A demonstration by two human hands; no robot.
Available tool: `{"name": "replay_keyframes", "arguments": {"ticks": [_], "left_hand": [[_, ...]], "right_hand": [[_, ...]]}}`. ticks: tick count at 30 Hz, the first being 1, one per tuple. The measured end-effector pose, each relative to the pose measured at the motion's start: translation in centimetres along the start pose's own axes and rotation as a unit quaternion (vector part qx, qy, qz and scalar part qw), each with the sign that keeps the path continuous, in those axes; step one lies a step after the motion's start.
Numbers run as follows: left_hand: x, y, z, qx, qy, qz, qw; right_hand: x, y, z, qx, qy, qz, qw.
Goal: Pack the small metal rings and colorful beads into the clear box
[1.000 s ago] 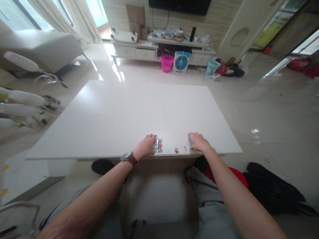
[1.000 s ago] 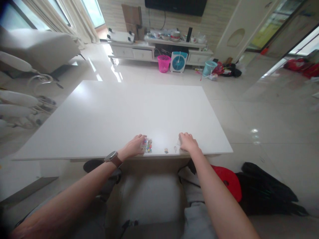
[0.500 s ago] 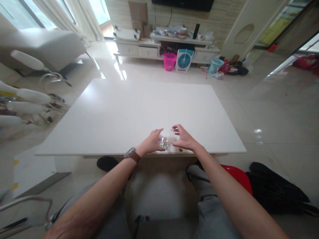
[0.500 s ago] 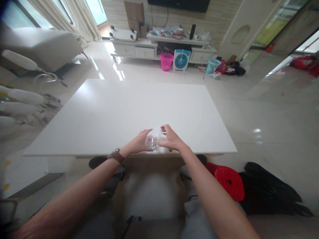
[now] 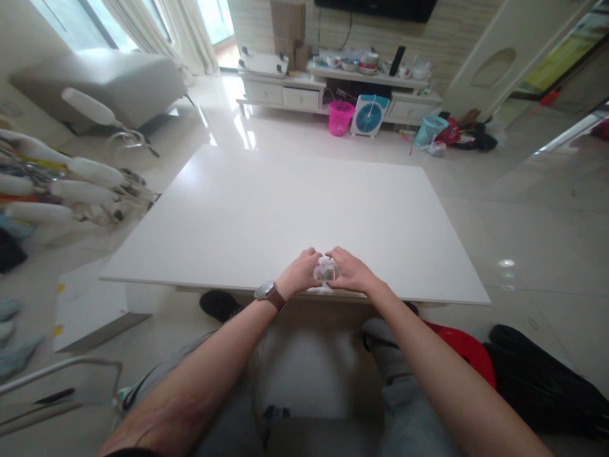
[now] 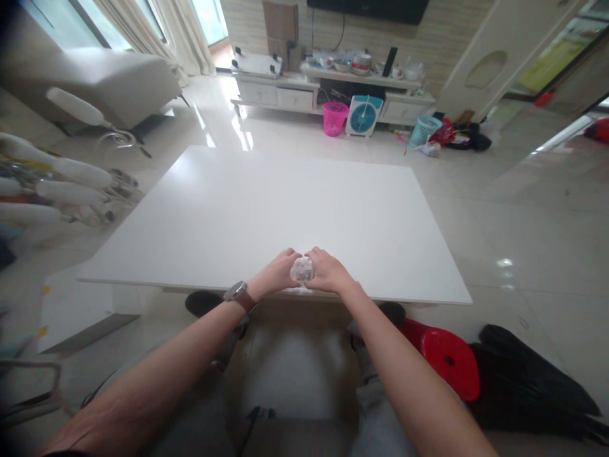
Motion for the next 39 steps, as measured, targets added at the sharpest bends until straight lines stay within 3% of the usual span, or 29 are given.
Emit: {"name": "replay_keyframes", "arguments": {"ticks": [13,33,39], "left_hand": [[-1.1,2.2,0.2,-0.054,-0.029,-0.024,0.998],[-1.3,1.9,0.7,-0.047,-0.057,-0.040,0.996],[-1.2,2.6,0.9,-0.057,-0.018,-0.022,0.998]], "right_hand": [[-0.4,1.6,0.4,0.117,0.121,-0.055,0.984],[-0.5,1.5,-0.5,0.156,0.164,-0.042,0.973],[-0.8,2.1,-0.2,0.143,0.158,-0.031,0.976]]}}
Point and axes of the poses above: each hand's wrist, its own x-axis away from the middle knuckle, its own y-axis out of the palm, z = x × y, the point moved 4 cm from there along -x, towards the middle knuckle, and after that the axes turned 13 degrees about -z, right-handed, at the moved point
